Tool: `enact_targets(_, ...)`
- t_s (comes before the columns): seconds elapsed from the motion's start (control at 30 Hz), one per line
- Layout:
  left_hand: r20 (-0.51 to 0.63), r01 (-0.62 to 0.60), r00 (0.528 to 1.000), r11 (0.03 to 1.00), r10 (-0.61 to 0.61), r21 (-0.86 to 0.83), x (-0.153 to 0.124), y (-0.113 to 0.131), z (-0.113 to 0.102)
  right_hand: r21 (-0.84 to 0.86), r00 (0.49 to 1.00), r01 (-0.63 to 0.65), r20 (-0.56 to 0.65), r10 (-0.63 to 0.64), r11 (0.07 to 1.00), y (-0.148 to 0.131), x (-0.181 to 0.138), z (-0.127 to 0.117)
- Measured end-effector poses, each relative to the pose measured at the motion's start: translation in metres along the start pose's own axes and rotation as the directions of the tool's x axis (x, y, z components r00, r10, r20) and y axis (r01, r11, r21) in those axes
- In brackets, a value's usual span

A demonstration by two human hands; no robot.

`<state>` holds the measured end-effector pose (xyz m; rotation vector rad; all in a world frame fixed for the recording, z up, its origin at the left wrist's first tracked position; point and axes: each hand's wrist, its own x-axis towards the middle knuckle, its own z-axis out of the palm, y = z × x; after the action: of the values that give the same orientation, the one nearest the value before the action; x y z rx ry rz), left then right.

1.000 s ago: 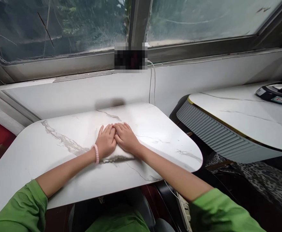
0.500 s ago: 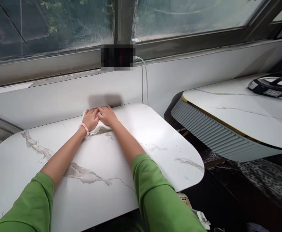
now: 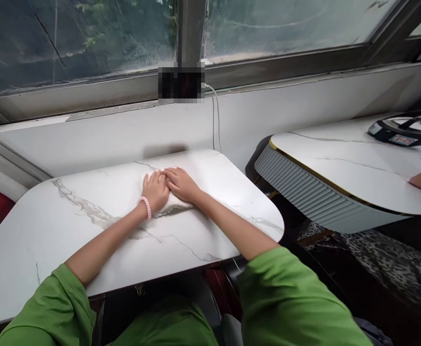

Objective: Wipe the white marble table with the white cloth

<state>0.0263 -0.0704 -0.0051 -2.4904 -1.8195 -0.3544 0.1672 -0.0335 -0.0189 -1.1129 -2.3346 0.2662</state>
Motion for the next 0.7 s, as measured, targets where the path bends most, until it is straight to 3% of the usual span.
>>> enact_targets(0.17, 0.078, -0.165, 0.982, 0.984, 0.17, -0.063, -0.069, 0.063, -0.009, 0.034, 0.999, 0.026, -0.032, -0.025, 0.999, -0.017, -0.101, -0.03)
enact_targets(0.3, 0.081, -0.292, 0.95, 0.949, 0.302, -0.118, -0.094, 0.094, -0.01, 0.018, 0.996, -0.052, -0.074, 0.053, 0.998, -0.025, -0.15, -0.047)
enact_targets(0.47, 0.089, -0.311, 0.942, 0.942, 0.323, -0.128, -0.088, 0.101, -0.007, 0.026, 0.992, -0.098, -0.073, 0.099, 0.995, -0.028, -0.149, -0.054)
enact_targets(0.7, 0.074, -0.261, 0.959, 0.953, 0.275, -0.154, -0.046, 0.081, 0.002, 0.048, 0.993, -0.094, -0.071, 0.097, 0.994, -0.007, -0.101, -0.047)
